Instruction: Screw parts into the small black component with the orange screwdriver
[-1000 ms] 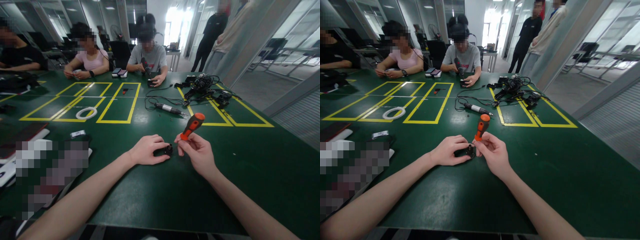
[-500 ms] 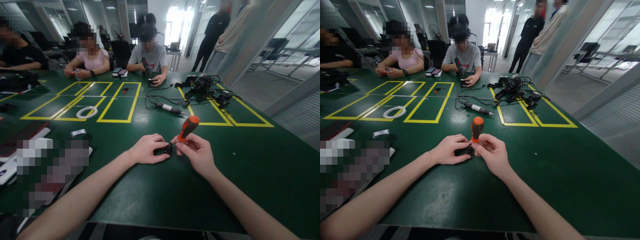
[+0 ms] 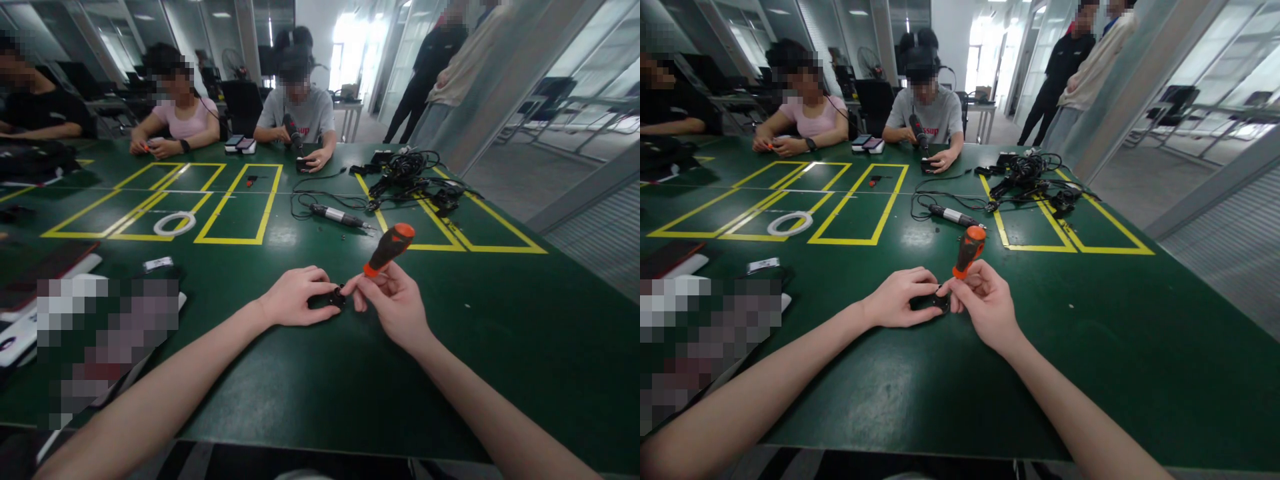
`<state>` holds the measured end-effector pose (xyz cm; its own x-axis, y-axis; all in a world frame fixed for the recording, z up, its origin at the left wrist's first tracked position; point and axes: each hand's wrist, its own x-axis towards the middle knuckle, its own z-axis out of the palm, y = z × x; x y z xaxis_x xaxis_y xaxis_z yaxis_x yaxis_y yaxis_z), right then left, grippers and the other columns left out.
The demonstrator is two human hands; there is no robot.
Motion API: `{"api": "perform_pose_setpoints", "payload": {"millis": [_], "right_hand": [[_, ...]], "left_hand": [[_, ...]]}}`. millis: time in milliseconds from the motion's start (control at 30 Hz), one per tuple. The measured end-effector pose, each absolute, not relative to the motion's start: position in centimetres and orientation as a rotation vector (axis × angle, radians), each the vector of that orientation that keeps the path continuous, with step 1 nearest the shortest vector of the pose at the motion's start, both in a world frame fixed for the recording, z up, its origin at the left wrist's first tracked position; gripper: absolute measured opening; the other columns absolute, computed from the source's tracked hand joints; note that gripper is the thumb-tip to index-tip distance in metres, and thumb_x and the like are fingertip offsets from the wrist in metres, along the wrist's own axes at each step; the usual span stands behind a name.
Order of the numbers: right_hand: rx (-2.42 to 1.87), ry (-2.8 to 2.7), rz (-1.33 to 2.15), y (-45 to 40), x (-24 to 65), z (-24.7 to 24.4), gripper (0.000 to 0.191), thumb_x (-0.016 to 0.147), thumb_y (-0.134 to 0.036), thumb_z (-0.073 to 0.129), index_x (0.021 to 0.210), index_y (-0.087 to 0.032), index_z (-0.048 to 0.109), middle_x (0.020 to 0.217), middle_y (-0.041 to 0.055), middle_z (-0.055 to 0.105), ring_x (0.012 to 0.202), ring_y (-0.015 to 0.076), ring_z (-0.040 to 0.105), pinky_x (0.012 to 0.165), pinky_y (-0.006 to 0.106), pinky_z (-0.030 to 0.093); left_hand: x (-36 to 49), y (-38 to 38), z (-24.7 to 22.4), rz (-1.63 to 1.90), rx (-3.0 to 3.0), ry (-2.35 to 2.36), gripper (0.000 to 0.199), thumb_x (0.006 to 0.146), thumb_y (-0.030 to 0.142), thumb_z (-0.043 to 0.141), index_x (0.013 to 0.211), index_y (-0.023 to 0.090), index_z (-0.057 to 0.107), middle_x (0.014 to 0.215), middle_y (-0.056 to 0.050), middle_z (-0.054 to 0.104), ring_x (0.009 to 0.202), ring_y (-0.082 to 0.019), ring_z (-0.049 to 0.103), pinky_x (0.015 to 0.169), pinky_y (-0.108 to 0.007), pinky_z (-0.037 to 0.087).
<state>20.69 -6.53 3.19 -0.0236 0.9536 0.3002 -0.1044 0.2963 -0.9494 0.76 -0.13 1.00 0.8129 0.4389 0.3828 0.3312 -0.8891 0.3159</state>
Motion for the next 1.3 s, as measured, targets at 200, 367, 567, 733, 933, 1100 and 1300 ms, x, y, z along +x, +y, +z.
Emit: {"api": "perform_pose_setpoints", "payload": {"millis": [200, 367, 567, 733, 933, 1100, 1300], "right_hand": [[-0.916, -1.372, 1.019, -6.61, 21.07, 3.65, 0.035, 0.088, -0.054, 0.075, 0.085, -0.019, 0.069, 0.076, 0.0032, 0.071, 0.051, 0.0109, 0.057, 0.049, 0.026, 0.049], [-0.883, -1.363, 1.036, -6.7, 20.99, 3.47, 0.035, 0.09, -0.055, 0.072, 0.093, -0.02, 0.067, 0.074, 0.0015, 0.07, 0.052, 0.012, 0.059, 0.052, 0.028, 0.052], [-0.92, -1.386, 0.991, -6.89, 20.88, 3.78, 0.033, 0.089, -0.053, 0.074, 0.085, -0.021, 0.064, 0.072, 0.002, 0.07, 0.056, 0.0131, 0.06, 0.056, 0.028, 0.054], [-0.893, -1.374, 1.009, -6.74, 21.03, 3.73, 0.035, 0.093, -0.054, 0.069, 0.084, -0.021, 0.066, 0.076, 0.0021, 0.069, 0.054, 0.0118, 0.059, 0.055, 0.028, 0.053], [-0.808, -1.35, 1.067, -6.71, 20.83, 3.3, 0.028, 0.092, -0.047, 0.073, 0.092, -0.022, 0.06, 0.073, -0.0009, 0.069, 0.054, 0.011, 0.06, 0.055, 0.026, 0.053], [-0.862, -1.38, 1.043, -6.66, 20.78, 3.4, 0.032, 0.092, -0.052, 0.071, 0.091, -0.022, 0.059, 0.07, 0.0003, 0.071, 0.054, 0.0127, 0.061, 0.055, 0.027, 0.052], [-0.91, -1.452, 1.012, -6.73, 21.13, 3.94, 0.037, 0.094, -0.056, 0.066, 0.083, -0.021, 0.065, 0.074, 0.0043, 0.072, 0.057, 0.0139, 0.06, 0.058, 0.03, 0.053]], "left_hand": [[0.75, -0.19, 1.13, 0.642, 2.745, 0.622, 0.031, 0.095, 0.045, 0.062, 0.103, 0.019, 0.076, 0.103, -0.009, 0.071, 0.089, -0.019, 0.066, 0.078, -0.03, 0.053], [0.71, -0.17, 1.21, 0.63, 2.749, 0.62, 0.031, 0.096, 0.045, 0.062, 0.102, 0.018, 0.076, 0.103, -0.009, 0.07, 0.091, -0.02, 0.066, 0.079, -0.03, 0.053], [0.7, -0.21, 1.28, 0.643, 2.745, 0.616, 0.031, 0.095, 0.045, 0.062, 0.104, 0.018, 0.076, 0.102, -0.009, 0.071, 0.089, -0.02, 0.066, 0.078, -0.031, 0.053], [0.73, -0.22, 1.28, 0.639, 2.744, 0.609, 0.03, 0.096, 0.044, 0.063, 0.101, 0.018, 0.076, 0.102, -0.009, 0.071, 0.089, -0.02, 0.066, 0.078, -0.03, 0.052], [0.71, -0.21, 1.22, 0.639, 2.75, 0.607, 0.03, 0.096, 0.045, 0.062, 0.101, 0.018, 0.076, 0.102, -0.009, 0.071, 0.09, -0.02, 0.065, 0.079, -0.03, 0.052], [0.74, -0.25, 1.33, 0.645, 2.749, 0.609, 0.029, 0.095, 0.043, 0.063, 0.102, 0.018, 0.076, 0.101, -0.008, 0.071, 0.088, -0.019, 0.065, 0.077, -0.03, 0.052], [0.73, -0.23, 1.33, 0.643, 2.743, 0.602, 0.03, 0.095, 0.043, 0.063, 0.103, 0.018, 0.076, 0.101, -0.009, 0.07, 0.089, -0.02, 0.066, 0.078, -0.03, 0.052]]}}
